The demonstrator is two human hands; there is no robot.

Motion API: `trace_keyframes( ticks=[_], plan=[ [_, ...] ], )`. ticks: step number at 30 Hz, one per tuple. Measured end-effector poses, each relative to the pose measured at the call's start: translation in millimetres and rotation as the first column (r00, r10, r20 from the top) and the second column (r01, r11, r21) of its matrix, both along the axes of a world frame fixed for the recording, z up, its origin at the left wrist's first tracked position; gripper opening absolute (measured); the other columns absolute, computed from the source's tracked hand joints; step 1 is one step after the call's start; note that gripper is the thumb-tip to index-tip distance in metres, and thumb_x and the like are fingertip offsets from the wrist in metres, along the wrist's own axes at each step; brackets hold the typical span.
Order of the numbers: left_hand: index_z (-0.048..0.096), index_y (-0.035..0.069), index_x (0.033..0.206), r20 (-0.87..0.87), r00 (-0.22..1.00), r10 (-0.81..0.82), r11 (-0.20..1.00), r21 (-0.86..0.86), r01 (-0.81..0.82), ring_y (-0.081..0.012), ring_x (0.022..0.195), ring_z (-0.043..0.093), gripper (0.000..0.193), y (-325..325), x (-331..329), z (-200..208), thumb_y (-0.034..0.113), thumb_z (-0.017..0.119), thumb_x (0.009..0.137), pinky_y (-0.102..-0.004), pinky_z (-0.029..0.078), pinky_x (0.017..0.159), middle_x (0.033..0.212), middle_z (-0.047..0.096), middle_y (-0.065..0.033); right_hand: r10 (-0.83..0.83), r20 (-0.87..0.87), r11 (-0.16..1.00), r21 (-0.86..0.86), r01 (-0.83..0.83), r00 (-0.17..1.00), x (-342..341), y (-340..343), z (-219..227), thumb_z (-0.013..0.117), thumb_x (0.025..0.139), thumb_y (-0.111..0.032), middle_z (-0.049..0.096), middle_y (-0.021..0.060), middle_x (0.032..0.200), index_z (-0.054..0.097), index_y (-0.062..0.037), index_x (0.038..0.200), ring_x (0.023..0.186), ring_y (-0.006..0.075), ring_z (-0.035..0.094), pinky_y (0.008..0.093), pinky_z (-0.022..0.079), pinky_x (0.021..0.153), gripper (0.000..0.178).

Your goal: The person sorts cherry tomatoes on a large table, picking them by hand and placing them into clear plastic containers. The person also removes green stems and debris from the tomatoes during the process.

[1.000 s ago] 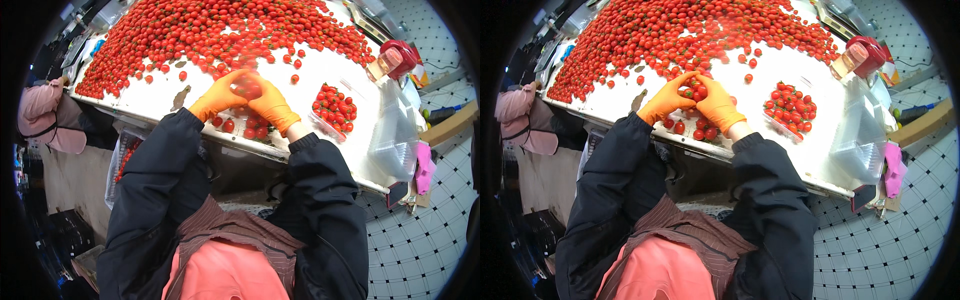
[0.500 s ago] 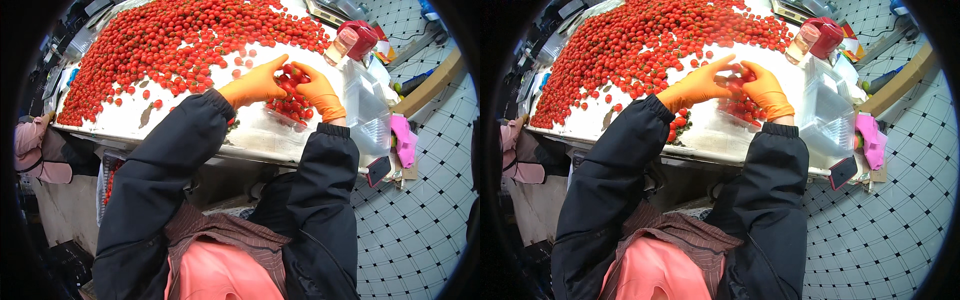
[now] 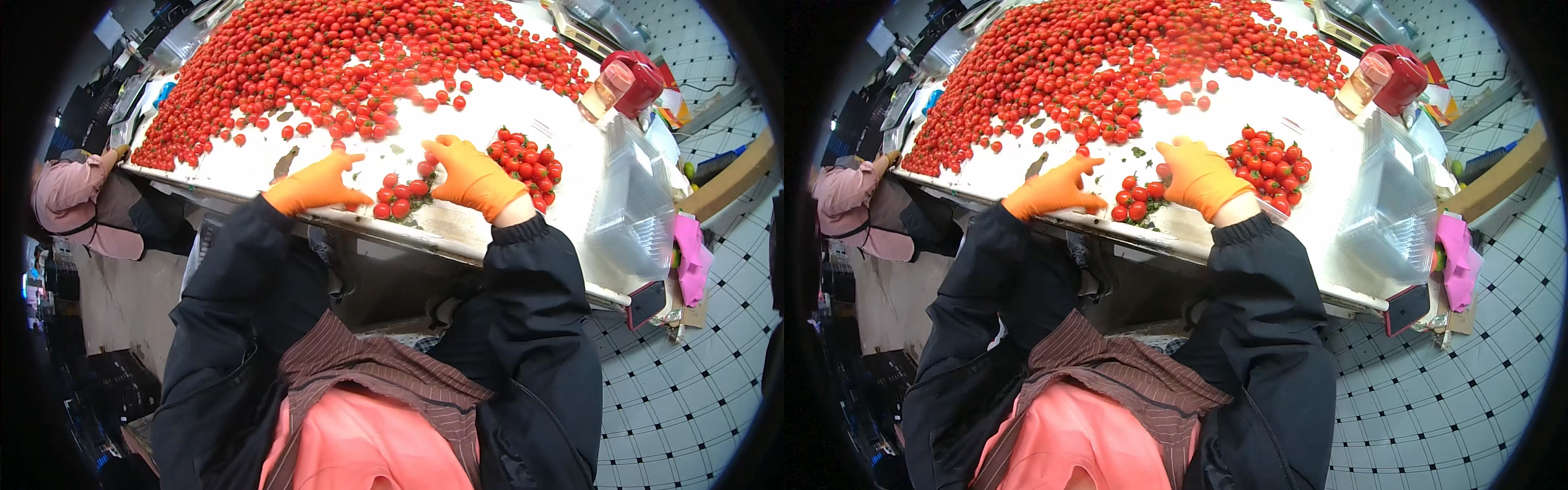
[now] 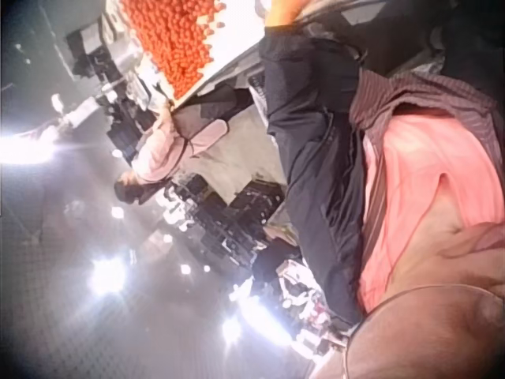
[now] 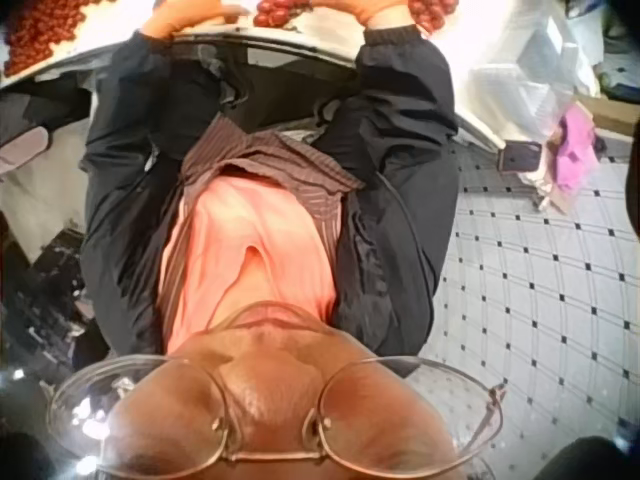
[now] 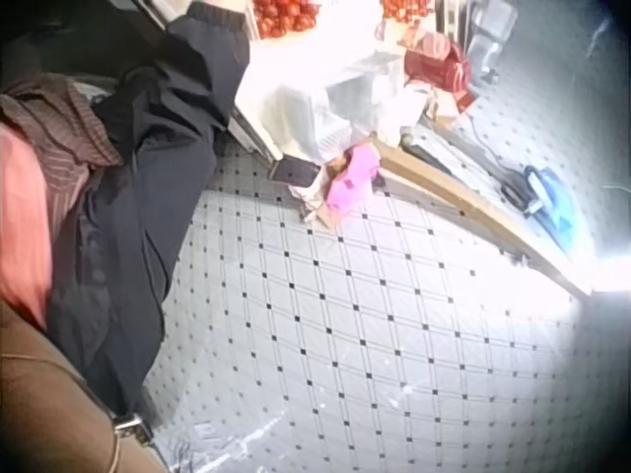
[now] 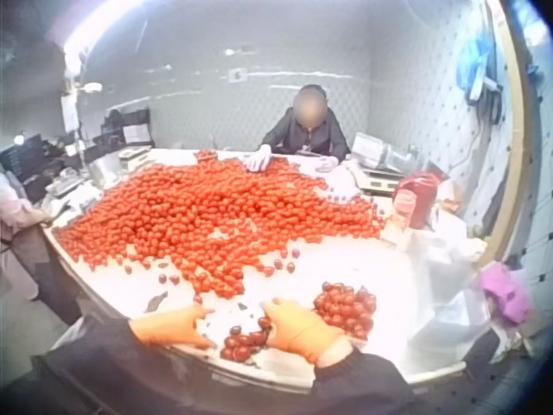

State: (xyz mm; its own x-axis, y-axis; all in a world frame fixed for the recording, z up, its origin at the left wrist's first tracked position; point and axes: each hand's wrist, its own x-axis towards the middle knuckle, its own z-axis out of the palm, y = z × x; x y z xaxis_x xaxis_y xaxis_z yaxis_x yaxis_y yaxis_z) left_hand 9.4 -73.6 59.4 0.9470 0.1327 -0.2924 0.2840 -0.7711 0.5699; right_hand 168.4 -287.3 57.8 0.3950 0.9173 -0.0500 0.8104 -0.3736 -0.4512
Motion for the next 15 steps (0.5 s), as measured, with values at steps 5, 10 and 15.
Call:
trace_keyframes(
  ticks=[5, 10, 15],
  plan=[
    [0.039, 0.005, 0.139, 0.136, 0.990, -0.043, 0.987, 0.161, 0.021, -0.0331, 0.100, 0.055, 0.087, -33, 0, -19, 0.034, 0.081, 0.068, -0.0357, 0.048, 0.086, 0.119, 0.045, -0.0207, -0.026, 0.190, 0.990, -0.133, 0.052, 0.981, 0, 16, -21, 0.067, 0.067, -0.009, 0.049, 0.0191, 0.123, 0.053, -0.0112, 0.125, 0.108, 0.0394, 0.050, 0.0420, 0.045, 0.093, 0.059],
    [0.041, 0.005, 0.136, 0.130, 0.991, -0.040, 0.999, 0.017, 0.038, -0.0346, 0.105, 0.054, 0.084, -43, 12, -23, 0.026, 0.082, 0.066, -0.0356, 0.048, 0.088, 0.118, 0.044, -0.0195, 0.101, 0.009, 0.989, -0.107, -0.099, 0.995, 9, 28, -26, 0.071, 0.069, -0.018, 0.050, 0.0180, 0.112, 0.055, -0.0126, 0.121, 0.102, 0.0370, 0.053, 0.0397, 0.047, 0.088, 0.055],
    [0.044, 0.005, 0.133, 0.204, 0.979, -0.012, 0.989, -0.142, 0.042, -0.0336, 0.104, 0.055, 0.081, -39, 14, -38, 0.020, 0.082, 0.064, -0.0365, 0.048, 0.088, 0.115, 0.046, -0.0170, 0.145, -0.240, 0.988, -0.015, -0.153, 0.960, 3, 23, -23, 0.078, 0.061, -0.024, 0.055, 0.0222, 0.107, 0.058, -0.0087, 0.116, 0.097, 0.0391, 0.057, 0.0394, 0.050, 0.084, 0.060]
  ],
)
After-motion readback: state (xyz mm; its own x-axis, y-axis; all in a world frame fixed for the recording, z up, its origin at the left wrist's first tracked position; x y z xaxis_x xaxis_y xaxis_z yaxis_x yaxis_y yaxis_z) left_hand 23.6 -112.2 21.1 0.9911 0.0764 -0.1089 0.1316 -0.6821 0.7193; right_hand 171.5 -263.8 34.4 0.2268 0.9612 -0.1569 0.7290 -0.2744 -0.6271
